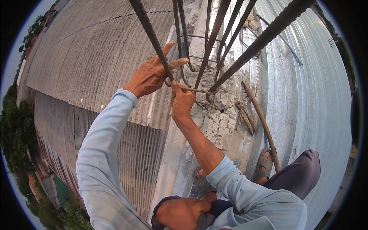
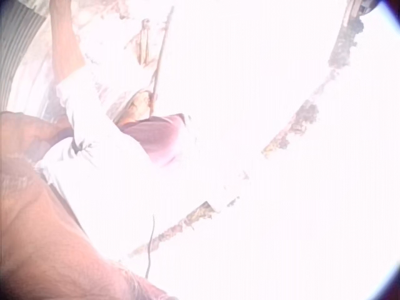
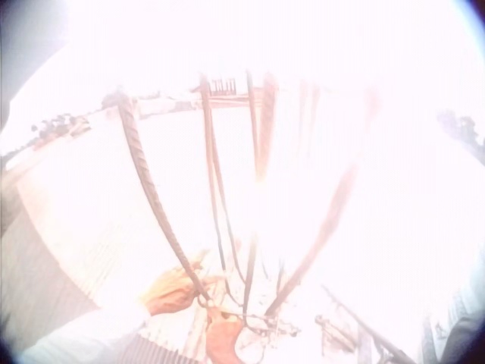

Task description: The person works on a corrugated metal roof, using a hammer to break away concrete around exposed rebar. They then tie wire around the rebar to secure it.

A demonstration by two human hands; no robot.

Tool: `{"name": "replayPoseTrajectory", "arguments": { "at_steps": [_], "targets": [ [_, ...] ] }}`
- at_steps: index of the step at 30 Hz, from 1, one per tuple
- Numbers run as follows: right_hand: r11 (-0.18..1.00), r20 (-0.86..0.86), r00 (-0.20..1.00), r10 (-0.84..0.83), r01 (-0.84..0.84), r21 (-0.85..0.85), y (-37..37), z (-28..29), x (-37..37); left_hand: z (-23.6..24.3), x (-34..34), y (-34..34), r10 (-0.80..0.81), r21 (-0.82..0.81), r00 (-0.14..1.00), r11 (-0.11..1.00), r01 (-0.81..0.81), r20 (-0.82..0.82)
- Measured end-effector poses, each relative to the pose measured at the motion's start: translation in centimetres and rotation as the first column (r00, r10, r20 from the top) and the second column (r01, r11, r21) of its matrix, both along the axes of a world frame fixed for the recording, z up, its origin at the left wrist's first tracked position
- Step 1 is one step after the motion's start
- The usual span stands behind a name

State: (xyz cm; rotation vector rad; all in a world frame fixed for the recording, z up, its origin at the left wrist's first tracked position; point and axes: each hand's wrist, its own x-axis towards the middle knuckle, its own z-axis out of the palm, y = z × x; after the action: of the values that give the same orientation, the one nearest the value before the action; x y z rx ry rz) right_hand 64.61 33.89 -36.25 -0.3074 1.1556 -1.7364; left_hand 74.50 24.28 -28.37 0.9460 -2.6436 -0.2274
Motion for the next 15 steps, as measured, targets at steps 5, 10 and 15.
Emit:
{"name": "replayPoseTrajectory", "arguments": {
  "at_steps": [5, 10, 15],
  "targets": [
    [0.998, -0.006, 0.999, 0.05, -0.05, 0.042, 0.5, 0.8, 0.2, -0.7, 0.9, -1.4, -0.128, -0.222, 0.989, 0.965, 0.142, 0.075],
    [1.0, -0.112, 0.994, -0.006, 0.006, -0.003, 0.1, -0.2, 0.1, 3.1, 0.4, -1.8, -0.12, -0.241, 0.965, 0.954, 0.178, 0.234],
    [0.998, 0.097, 0.994, 0.05, -0.054, 0.041, 1.4, 0.6, 0.4, 1.0, 2.5, 1.1, 0.069, 0.022, 0.996, 0.997, -0.07, 0.048]
  ]
}}
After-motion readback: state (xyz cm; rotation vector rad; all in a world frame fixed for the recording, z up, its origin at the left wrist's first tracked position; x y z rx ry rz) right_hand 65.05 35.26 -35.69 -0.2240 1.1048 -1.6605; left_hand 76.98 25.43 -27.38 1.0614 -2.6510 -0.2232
